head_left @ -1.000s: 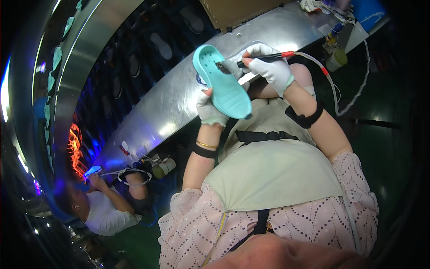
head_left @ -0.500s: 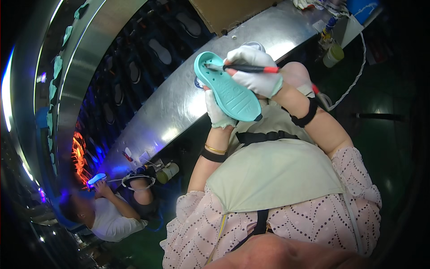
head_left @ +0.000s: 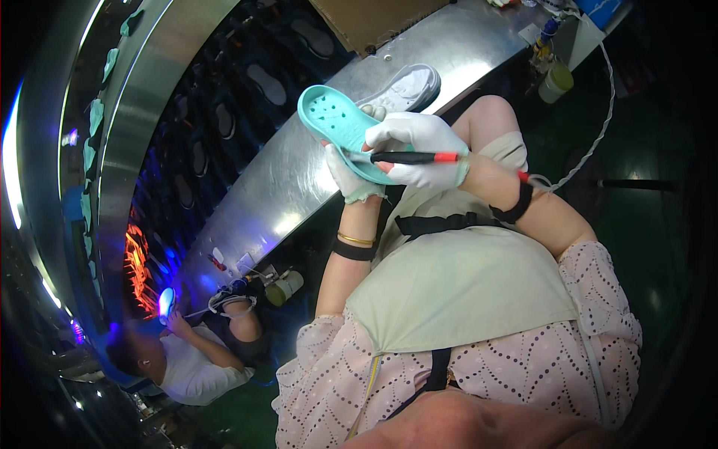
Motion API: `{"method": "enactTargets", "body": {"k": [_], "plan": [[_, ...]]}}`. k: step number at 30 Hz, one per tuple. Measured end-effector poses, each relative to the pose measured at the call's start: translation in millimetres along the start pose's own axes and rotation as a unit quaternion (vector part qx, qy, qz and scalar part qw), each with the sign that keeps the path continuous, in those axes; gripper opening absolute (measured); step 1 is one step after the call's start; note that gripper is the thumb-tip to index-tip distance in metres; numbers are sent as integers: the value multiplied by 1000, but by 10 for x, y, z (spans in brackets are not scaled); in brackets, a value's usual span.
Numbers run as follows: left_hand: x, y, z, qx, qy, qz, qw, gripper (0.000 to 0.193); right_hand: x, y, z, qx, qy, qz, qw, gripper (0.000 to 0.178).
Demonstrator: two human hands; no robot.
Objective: Apply adhesive or primer to the inner edge of a shoe sole using a brush.
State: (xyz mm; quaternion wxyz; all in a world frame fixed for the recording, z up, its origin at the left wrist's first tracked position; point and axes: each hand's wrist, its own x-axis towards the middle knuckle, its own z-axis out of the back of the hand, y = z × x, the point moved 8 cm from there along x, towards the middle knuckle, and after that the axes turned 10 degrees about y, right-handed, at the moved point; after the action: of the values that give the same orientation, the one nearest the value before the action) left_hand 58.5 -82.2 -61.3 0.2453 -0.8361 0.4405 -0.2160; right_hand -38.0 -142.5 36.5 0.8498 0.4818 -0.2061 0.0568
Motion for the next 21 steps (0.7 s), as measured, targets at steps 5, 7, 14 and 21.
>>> {"method": "enactTargets", "body": {"k": [5, 7, 14, 21], "plan": [[75, -23, 55, -64, 35, 11, 997, 61, -48, -122, 43, 73, -63, -25, 995, 25], [105, -38, 62, -85, 48, -6, 995, 63, -43, 57, -10, -78, -49, 58, 994, 24], [146, -128, -53, -194, 113, 29, 974, 58, -82, -188, 42, 97, -34, -40, 994, 10], [163, -203, -82, -247, 123, 68, 959, 71, -244, -435, -206, 369, 27, -282, 885, 8]]}}
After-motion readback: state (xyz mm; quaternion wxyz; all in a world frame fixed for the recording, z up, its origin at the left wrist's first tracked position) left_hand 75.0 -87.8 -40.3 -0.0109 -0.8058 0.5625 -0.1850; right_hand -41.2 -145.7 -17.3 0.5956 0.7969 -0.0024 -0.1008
